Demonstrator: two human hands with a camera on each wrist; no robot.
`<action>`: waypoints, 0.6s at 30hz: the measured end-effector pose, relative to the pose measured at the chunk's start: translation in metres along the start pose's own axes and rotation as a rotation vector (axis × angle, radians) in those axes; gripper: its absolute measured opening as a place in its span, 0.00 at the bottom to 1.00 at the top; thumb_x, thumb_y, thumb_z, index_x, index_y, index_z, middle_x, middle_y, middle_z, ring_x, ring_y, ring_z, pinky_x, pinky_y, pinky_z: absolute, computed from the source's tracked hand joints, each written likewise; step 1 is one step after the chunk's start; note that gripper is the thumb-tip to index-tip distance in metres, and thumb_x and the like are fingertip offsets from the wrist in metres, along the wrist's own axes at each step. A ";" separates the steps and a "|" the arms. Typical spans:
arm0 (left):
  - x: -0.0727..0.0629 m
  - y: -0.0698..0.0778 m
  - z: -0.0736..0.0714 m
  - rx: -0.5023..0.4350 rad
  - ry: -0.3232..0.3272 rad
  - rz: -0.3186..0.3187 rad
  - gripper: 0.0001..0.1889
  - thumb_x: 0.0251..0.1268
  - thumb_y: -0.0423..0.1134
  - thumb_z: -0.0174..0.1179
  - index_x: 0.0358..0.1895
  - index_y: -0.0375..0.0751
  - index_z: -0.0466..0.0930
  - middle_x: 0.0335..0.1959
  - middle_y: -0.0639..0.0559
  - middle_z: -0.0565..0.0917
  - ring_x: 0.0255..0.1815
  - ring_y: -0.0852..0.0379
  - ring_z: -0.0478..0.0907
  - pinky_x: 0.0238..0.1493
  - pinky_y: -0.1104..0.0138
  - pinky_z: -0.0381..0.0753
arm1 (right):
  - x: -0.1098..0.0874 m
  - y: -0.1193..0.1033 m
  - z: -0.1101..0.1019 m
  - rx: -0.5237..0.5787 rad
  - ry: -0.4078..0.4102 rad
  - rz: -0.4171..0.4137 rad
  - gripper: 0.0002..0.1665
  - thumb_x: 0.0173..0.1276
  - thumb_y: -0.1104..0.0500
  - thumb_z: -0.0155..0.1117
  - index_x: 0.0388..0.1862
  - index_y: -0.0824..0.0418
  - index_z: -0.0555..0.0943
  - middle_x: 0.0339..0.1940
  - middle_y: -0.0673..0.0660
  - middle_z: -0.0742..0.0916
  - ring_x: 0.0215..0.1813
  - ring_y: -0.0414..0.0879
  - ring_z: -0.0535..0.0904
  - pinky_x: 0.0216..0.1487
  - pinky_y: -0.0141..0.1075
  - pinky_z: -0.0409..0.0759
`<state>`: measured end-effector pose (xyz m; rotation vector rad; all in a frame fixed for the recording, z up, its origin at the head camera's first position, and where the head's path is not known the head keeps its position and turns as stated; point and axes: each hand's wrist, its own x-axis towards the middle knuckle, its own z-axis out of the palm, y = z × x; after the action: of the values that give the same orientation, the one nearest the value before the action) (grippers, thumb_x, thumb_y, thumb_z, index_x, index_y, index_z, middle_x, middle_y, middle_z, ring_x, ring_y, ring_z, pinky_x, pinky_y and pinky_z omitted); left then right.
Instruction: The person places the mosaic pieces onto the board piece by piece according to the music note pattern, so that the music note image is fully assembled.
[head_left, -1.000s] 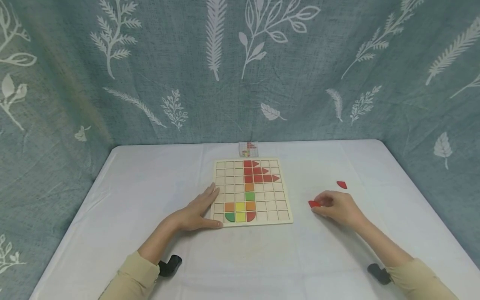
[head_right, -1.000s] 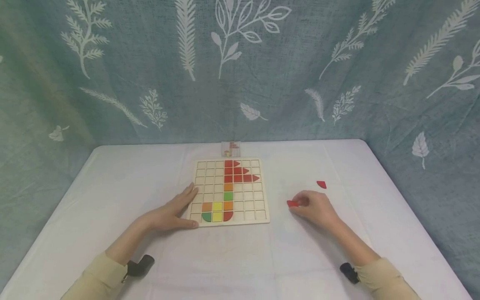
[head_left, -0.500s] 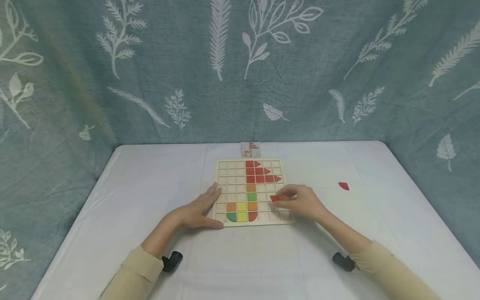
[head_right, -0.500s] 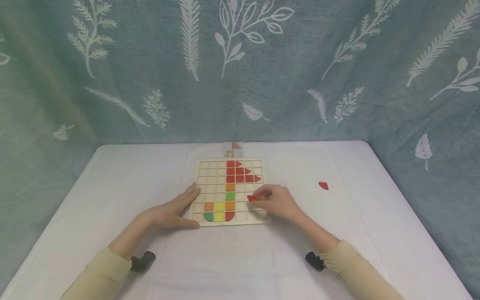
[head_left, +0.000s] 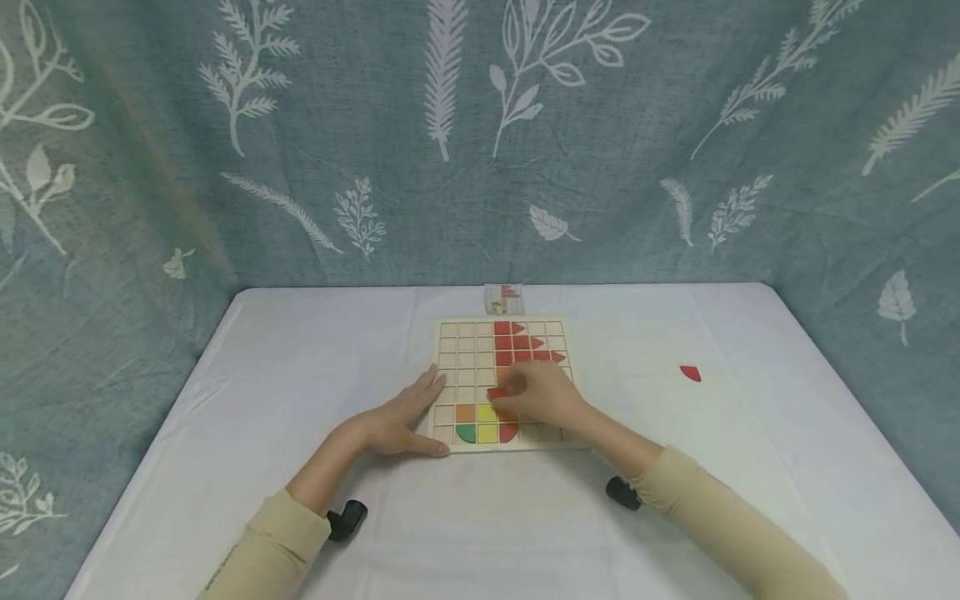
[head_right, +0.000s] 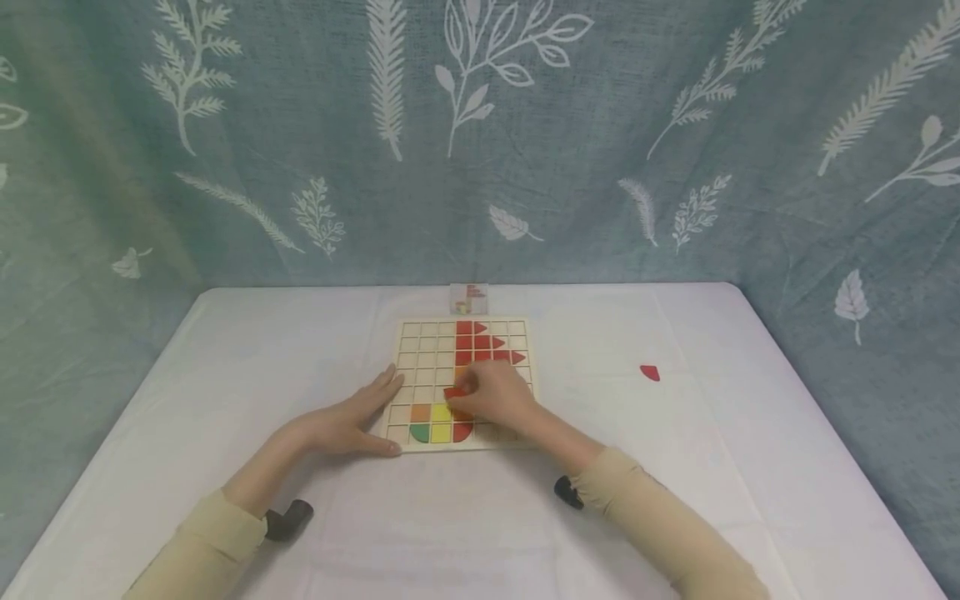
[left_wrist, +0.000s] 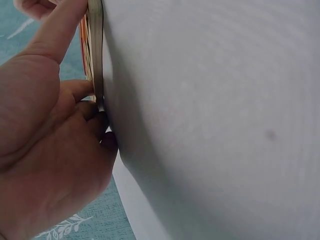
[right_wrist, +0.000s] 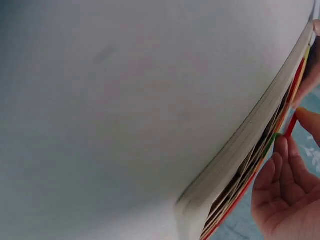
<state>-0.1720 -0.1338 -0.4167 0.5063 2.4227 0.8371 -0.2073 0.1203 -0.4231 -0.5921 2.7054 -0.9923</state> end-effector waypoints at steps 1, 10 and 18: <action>0.000 0.000 0.000 -0.001 -0.001 0.001 0.57 0.55 0.54 0.71 0.78 0.35 0.41 0.79 0.39 0.36 0.79 0.41 0.34 0.74 0.44 0.43 | 0.002 -0.001 0.001 -0.026 0.003 -0.008 0.11 0.57 0.49 0.75 0.34 0.52 0.86 0.28 0.42 0.85 0.32 0.38 0.79 0.34 0.33 0.79; 0.000 -0.002 0.001 -0.008 0.007 0.006 0.57 0.55 0.54 0.71 0.78 0.35 0.41 0.79 0.39 0.36 0.79 0.40 0.34 0.74 0.43 0.44 | 0.010 -0.006 0.004 -0.124 0.006 -0.033 0.08 0.59 0.50 0.74 0.29 0.51 0.85 0.25 0.41 0.84 0.30 0.37 0.77 0.33 0.32 0.78; 0.001 -0.003 0.002 -0.007 0.002 0.008 0.57 0.56 0.53 0.71 0.78 0.35 0.40 0.79 0.40 0.35 0.79 0.40 0.33 0.74 0.43 0.43 | 0.008 -0.005 0.004 -0.094 -0.014 -0.056 0.05 0.63 0.51 0.71 0.32 0.50 0.86 0.29 0.41 0.85 0.36 0.38 0.79 0.40 0.35 0.80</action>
<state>-0.1725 -0.1347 -0.4202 0.5133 2.4208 0.8493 -0.2114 0.1110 -0.4230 -0.6934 2.7495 -0.8737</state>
